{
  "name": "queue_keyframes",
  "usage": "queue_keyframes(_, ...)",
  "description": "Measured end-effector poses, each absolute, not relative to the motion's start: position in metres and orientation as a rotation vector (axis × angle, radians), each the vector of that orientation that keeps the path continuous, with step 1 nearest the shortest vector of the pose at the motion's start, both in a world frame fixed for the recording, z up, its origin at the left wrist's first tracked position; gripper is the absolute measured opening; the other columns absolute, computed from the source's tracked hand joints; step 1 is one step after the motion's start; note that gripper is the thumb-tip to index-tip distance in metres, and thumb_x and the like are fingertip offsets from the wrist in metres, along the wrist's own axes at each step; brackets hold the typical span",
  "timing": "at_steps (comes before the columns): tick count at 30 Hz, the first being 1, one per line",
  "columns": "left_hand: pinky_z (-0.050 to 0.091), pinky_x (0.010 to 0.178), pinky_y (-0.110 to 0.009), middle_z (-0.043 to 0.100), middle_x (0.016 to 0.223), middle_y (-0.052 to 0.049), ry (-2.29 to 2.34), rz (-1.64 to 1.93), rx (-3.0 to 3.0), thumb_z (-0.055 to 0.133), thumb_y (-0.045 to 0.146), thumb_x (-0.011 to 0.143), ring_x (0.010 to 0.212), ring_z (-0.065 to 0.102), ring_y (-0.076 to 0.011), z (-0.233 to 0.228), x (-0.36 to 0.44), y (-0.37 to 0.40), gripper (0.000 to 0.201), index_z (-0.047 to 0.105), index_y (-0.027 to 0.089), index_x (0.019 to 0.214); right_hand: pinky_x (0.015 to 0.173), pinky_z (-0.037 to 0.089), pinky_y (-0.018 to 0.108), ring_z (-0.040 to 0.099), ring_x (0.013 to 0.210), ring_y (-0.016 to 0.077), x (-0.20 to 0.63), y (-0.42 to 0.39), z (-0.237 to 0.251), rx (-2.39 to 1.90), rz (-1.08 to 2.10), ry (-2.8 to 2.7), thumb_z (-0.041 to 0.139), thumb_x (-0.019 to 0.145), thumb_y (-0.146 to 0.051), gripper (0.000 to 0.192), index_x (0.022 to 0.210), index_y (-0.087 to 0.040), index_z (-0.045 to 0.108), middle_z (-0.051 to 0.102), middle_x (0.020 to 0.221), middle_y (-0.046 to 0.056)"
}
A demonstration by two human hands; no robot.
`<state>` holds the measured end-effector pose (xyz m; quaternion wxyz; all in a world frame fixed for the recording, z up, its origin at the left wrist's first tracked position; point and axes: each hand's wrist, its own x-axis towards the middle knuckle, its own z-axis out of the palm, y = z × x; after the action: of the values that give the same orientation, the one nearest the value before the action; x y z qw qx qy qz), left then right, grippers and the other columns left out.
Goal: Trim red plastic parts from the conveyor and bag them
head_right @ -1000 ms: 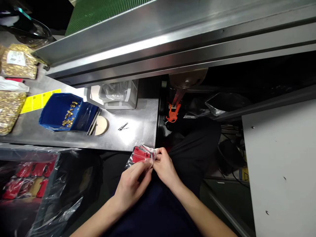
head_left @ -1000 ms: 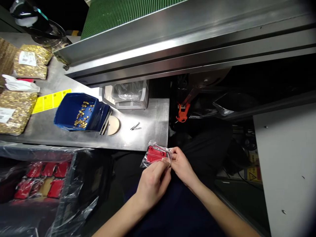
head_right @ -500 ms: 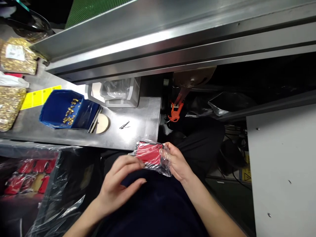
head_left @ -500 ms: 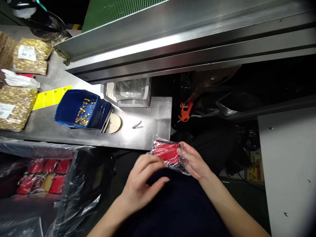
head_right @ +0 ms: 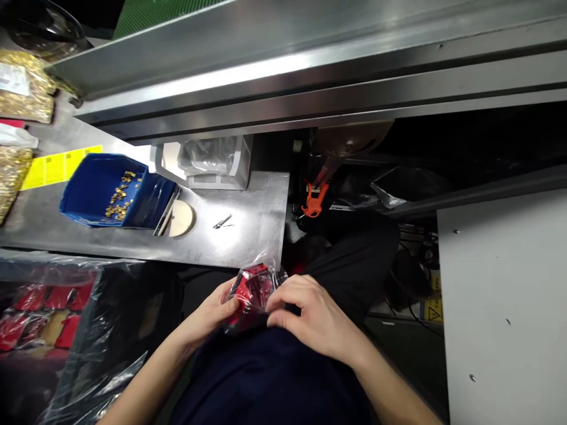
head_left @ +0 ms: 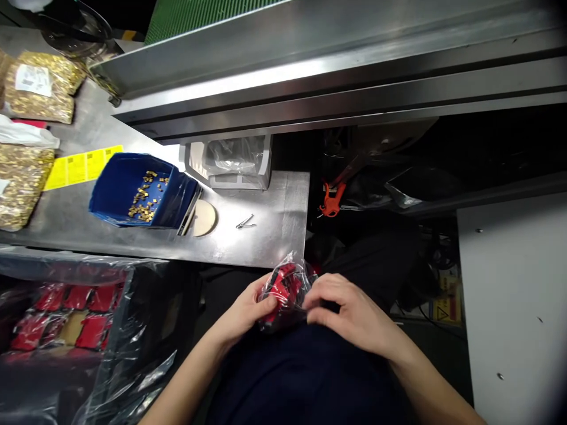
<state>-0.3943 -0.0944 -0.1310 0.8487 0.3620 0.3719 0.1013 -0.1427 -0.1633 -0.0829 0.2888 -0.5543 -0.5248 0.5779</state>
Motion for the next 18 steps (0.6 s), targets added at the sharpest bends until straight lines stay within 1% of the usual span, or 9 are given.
queue_keyframes(1, 0.051, 0.096, -0.038, 0.070, 0.119, -0.014, 0.771, 0.194, 0.679, 0.076, 0.066, 0.079, 0.107, 0.066, -0.0287, -0.134, -0.397, -0.101, 0.078, 0.061, 0.014, 0.136, 0.092, 0.050, 0.038, 0.066, 0.095, 0.0230, -0.144, -0.162, -0.080, -1.541, 1.422, -1.410, 0.074, 0.092, -0.035, 0.007, 0.094, -0.028, 0.077, 0.074, 0.096, 0.003)
queue_keyframes(3, 0.052, 0.087, -0.035, 0.072, 0.110, -0.014, 0.768, 0.156, 0.527, 0.074, 0.070, 0.079, 0.097, 0.067, -0.0265, -0.139, -0.401, -0.112, 0.074, 0.068, 0.012, 0.125, 0.084, 0.051, 0.035, 0.066, 0.089, 0.0208, -0.150, -0.156, -0.081, -1.584, 1.245, -1.367, 0.070, 0.096, -0.031, 0.010, 0.091, -0.027, 0.077, 0.073, 0.092, 0.003)
queue_keyframes(6, 0.049, 0.070, -0.028, 0.071, 0.092, -0.011, 0.783, 0.143, 0.404, 0.075, 0.071, 0.078, 0.075, 0.061, -0.0185, -0.141, -0.402, -0.121, 0.065, 0.075, 0.013, 0.108, 0.082, 0.051, 0.034, 0.066, 0.090, 0.0209, -0.163, -0.139, -0.092, -1.586, 1.106, -1.369, 0.067, 0.097, -0.030, 0.011, 0.089, -0.024, 0.073, 0.071, 0.091, 0.004)
queue_keyframes(9, 0.045, 0.069, -0.024, 0.068, 0.091, -0.007, 0.757, 0.176, 0.476, 0.081, 0.064, 0.076, 0.076, 0.057, -0.0153, -0.135, -0.404, -0.116, 0.062, 0.073, 0.014, 0.111, 0.096, 0.049, 0.037, 0.065, 0.111, 0.0236, -0.172, -0.122, -0.101, -1.579, 1.114, -1.386, 0.060, 0.101, -0.027, 0.014, 0.088, -0.022, 0.064, 0.070, 0.115, 0.007)
queue_keyframes(11, 0.046, 0.077, -0.026, 0.067, 0.098, -0.007, 0.723, 0.178, 0.583, 0.082, 0.062, 0.075, 0.085, 0.058, -0.0176, -0.129, -0.407, -0.109, 0.067, 0.068, 0.014, 0.120, 0.101, 0.048, 0.038, 0.063, 0.120, 0.0240, -0.173, -0.117, -0.106, -1.479, 1.312, -1.436, 0.053, 0.103, -0.026, 0.013, 0.094, -0.023, 0.061, 0.067, 0.126, 0.007)
queue_keyframes(12, 0.046, 0.081, -0.027, 0.066, 0.102, -0.007, 0.701, 0.167, 0.633, 0.083, 0.061, 0.075, 0.090, 0.058, -0.0188, -0.126, -0.409, -0.106, 0.069, 0.066, 0.015, 0.123, 0.100, 0.049, 0.038, 0.065, 0.117, 0.0235, -0.173, -0.118, -0.108, -1.403, 1.441, -1.462, 0.051, 0.104, -0.027, 0.013, 0.096, -0.023, 0.061, 0.069, 0.123, 0.007)
queue_keyframes(14, 0.047, 0.084, -0.029, 0.065, 0.106, -0.008, 0.650, 0.129, 0.696, 0.082, 0.060, 0.076, 0.093, 0.058, -0.0196, -0.123, -0.412, -0.103, 0.069, 0.064, 0.014, 0.123, 0.090, 0.053, 0.036, 0.070, 0.100, 0.0216, -0.174, -0.125, -0.115, -1.274, 1.626, -1.457, 0.053, 0.103, -0.028, 0.012, 0.099, -0.023, 0.063, 0.073, 0.107, 0.005)
queue_keyframes(16, 0.049, 0.086, -0.030, 0.064, 0.108, -0.008, 0.610, 0.117, 0.720, 0.083, 0.057, 0.077, 0.093, 0.059, -0.0193, -0.121, -0.414, -0.103, 0.066, 0.064, 0.014, 0.123, 0.080, 0.055, 0.032, 0.070, 0.085, 0.0194, -0.181, -0.135, -0.121, -1.269, 1.633, -1.299, 0.061, 0.099, -0.029, 0.010, 0.093, -0.022, 0.066, 0.073, 0.093, 0.005)
queue_keyframes(18, 0.051, 0.090, -0.032, 0.064, 0.113, -0.007, 0.576, 0.138, 0.738, 0.087, 0.051, 0.072, 0.099, 0.060, -0.0207, -0.119, -0.413, -0.104, 0.070, 0.062, 0.017, 0.128, 0.070, 0.054, 0.028, 0.066, 0.075, 0.0167, -0.192, -0.143, -0.125, -1.277, 1.591, -1.017, 0.071, 0.093, -0.029, 0.012, 0.086, -0.021, 0.066, 0.070, 0.083, 0.003)
